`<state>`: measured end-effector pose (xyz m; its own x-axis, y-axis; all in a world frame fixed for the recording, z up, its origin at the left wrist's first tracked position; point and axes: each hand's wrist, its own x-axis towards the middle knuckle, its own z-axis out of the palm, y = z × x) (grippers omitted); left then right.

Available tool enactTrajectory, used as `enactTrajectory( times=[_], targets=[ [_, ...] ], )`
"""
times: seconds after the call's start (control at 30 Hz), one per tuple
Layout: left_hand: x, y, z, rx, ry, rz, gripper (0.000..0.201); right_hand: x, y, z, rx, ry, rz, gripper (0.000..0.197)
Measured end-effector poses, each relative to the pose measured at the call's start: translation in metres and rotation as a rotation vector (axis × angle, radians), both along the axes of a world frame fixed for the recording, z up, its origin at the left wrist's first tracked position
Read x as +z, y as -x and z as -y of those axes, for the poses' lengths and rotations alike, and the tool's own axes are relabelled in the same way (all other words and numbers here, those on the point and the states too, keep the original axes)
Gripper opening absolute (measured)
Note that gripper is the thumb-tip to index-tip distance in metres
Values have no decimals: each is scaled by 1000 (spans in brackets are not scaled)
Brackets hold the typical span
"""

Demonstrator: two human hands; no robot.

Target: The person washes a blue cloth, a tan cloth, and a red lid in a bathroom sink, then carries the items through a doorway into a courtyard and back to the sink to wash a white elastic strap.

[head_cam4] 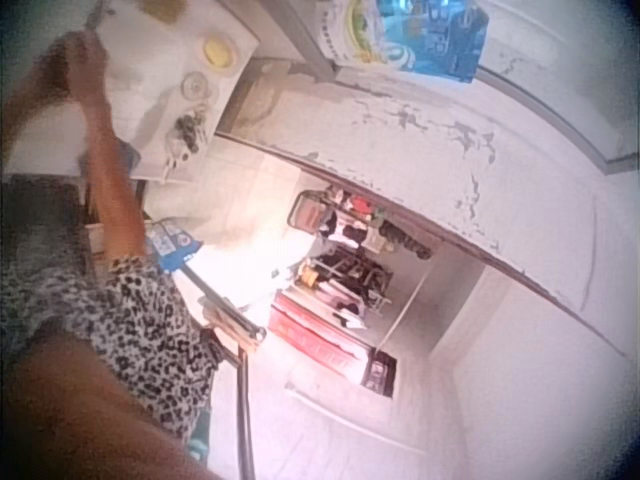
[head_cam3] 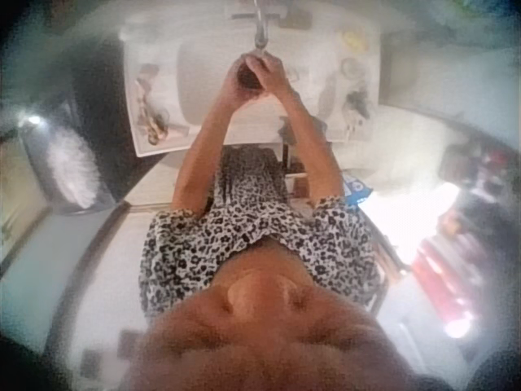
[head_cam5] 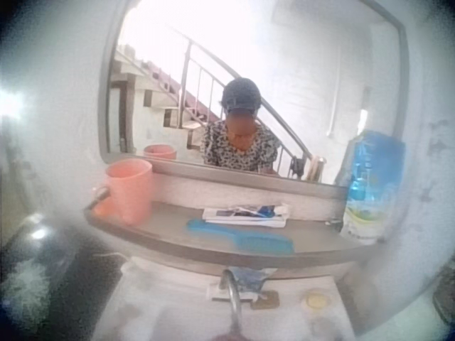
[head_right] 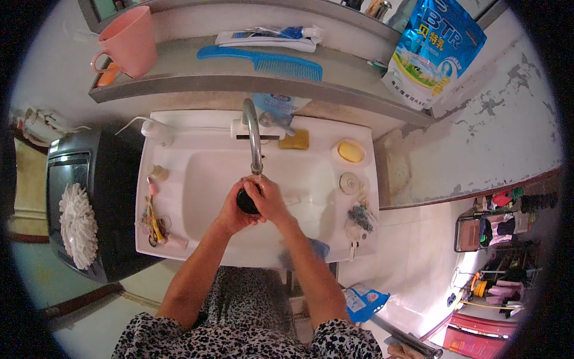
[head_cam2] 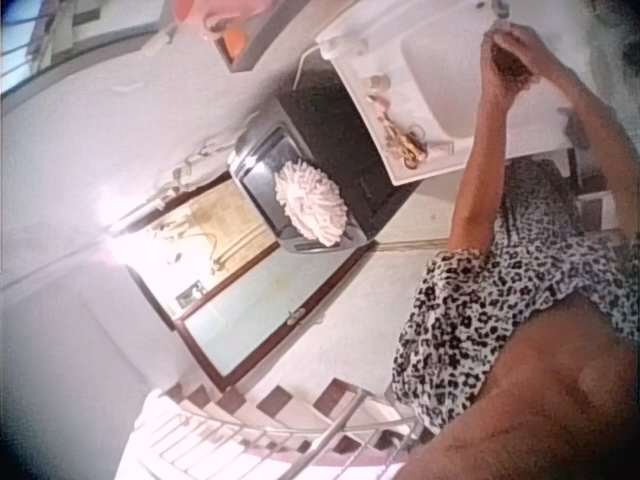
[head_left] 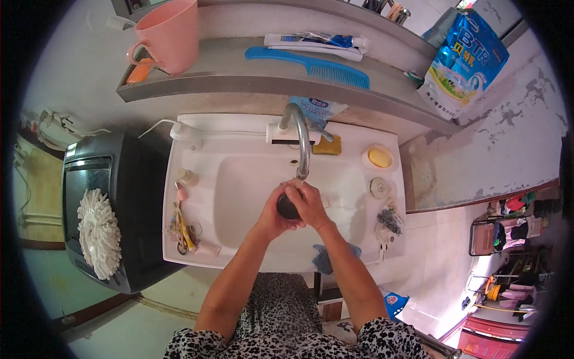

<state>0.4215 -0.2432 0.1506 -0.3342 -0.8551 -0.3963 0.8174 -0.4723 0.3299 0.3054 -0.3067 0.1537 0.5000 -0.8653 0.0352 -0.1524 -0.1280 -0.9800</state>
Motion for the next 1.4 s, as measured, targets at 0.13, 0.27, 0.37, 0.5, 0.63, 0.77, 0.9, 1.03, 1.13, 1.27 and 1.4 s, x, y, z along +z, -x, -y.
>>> enactTrajectory(
  times=[0.13, 0.27, 0.37, 0.5, 0.63, 0.77, 0.9, 1.03, 1.13, 1.27, 1.4],
  targets=[
    [-1, 13, 4, 290, 8, 64, 44, 16, 13, 15, -7, -139, 19, 30],
    [3, 10, 17, 240, -49, -295, 48, 16, 19, 42, -268, -58, 39, 30],
    [-2, 17, 22, 236, -18, -323, 48, 20, 10, 67, -442, 273, -28, 27],
    [-4, 15, 17, 291, 21, -38, 32, 5, -2, 92, -524, 628, -221, 39],
    [14, 4, 6, 269, 16, 128, 29, 25, -20, 74, -467, 347, -157, 42],
    [11, 2, 10, 183, -66, 413, 31, 22, -27, 58, -581, 442, -195, 41],
    [15, 3, 24, 299, -109, 361, 32, 26, -33, 36, -465, 358, -272, 48],
    [11, 12, 40, 418, -57, 175, 36, 23, -32, 15, -344, 204, -17, 44],
    [-26, 3, 38, 335, 244, -61, 32, 25, -27, -13, -93, 169, -252, 38],
    [11, 43, 15, 406, -12, 247, 35, 10, -8, -29, -69, 75, -85, 37],
    [3, 35, -14, 160, -251, 446, 39, -22, -4, -34, 25, -230, 128, 38]
  ],
)
